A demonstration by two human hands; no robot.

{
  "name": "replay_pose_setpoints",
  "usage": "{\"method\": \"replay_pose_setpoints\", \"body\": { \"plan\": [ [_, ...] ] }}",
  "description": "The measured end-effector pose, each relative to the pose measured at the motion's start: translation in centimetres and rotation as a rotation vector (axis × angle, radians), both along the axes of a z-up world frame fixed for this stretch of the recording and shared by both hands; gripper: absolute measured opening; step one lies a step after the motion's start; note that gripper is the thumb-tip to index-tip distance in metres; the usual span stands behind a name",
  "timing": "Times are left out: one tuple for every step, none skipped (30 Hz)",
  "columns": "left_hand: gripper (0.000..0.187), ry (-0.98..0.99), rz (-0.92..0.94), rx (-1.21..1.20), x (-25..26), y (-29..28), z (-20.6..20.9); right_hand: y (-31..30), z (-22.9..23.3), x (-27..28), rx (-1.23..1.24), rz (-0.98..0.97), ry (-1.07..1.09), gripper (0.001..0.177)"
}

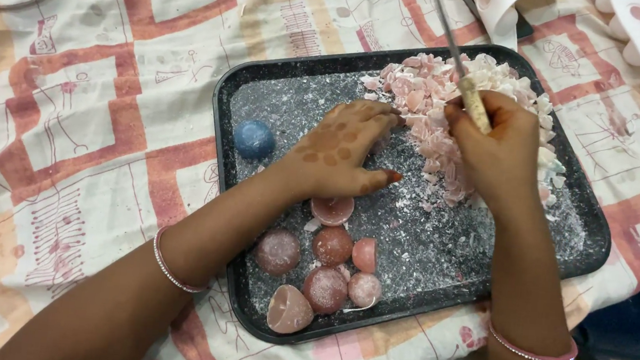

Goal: The recorder uses a knife to scrape and cut small chunks of pink and white wax on a tray.

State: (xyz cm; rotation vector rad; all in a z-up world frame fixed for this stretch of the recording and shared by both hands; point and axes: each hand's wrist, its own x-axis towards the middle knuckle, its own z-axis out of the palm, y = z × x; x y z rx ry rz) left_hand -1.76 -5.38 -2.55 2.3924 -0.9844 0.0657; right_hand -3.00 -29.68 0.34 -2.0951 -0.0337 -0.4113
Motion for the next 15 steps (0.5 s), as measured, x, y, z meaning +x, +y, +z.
{"method": "replay_pose_setpoints", "body": {
  "plan": [
    [0.086, -0.007, 0.0, -0.013, 0.1, 0.0, 0.0, 1.0, 0.3, -0.3, 0.0, 0.047, 0.004, 0.027],
    [0.086, -0.014, -0.001, -0.025, 0.1, 0.0, 0.0, 2.1, 0.7, -0.5, -0.001, 0.095, 0.008, 0.025],
    [0.086, -0.013, 0.0, -0.025, 0.0, -0.1, 0.2, 2.5, 1.0, -0.7, 0.0, 0.096, 0.009, 0.025],
    [0.084, 0.002, -0.001, -0.027, 0.0, -0.2, 0.4, 3.0, 1.4, -0.9, -0.136, 0.05, 0.021, 0.022],
    [0.083, 0.019, -0.003, -0.029, -0.2, -0.2, 0.5, 3.5, 1.7, -1.1, -0.271, 0.005, 0.035, 0.021],
    [0.083, 0.022, -0.001, -0.028, -0.2, -0.1, 0.6, 3.5, 1.4, -1.0, -0.27, 0.007, 0.038, 0.021],
    [0.083, 0.038, -0.002, -0.026, -0.2, -0.2, 0.7, 3.4, 1.1, -0.9, -0.266, 0.009, 0.021, 0.02],
    [0.082, 0.054, -0.002, -0.025, -0.2, -0.2, 0.8, 3.3, 0.8, -0.8, -0.263, 0.012, 0.004, 0.018],
    [0.082, 0.057, -0.004, -0.026, -0.2, -0.3, 0.6, 3.2, 0.6, -0.8, -0.264, 0.01, 0.007, 0.018],
    [0.085, 0.057, 0.0, -0.027, -0.1, -0.4, 0.4, 3.0, 0.5, -0.7, -0.154, 0.035, 0.047, 0.019],
    [0.087, 0.056, 0.006, -0.027, 0.0, -0.4, 0.3, 3.0, 0.4, -0.6, -0.043, 0.06, 0.085, 0.019],
    [0.087, 0.058, 0.004, -0.026, 0.0, -0.4, 0.2, 2.9, 0.5, -0.6, -0.042, 0.059, 0.088, 0.019],
    [0.088, 0.053, 0.008, -0.03, 0.0, -0.5, 0.1, 2.9, 0.6, -0.7, -0.063, 0.037, 0.094, 0.019],
    [0.09, 0.047, 0.011, -0.034, 0.0, -0.5, 0.0, 2.9, 0.6, -0.8, -0.083, 0.016, 0.101, 0.019],
    [0.09, 0.052, 0.004, -0.026, 0.1, -0.2, 0.0, 2.9, 0.3, -0.6, -0.075, 0.009, 0.106, 0.019]
  ]
}}
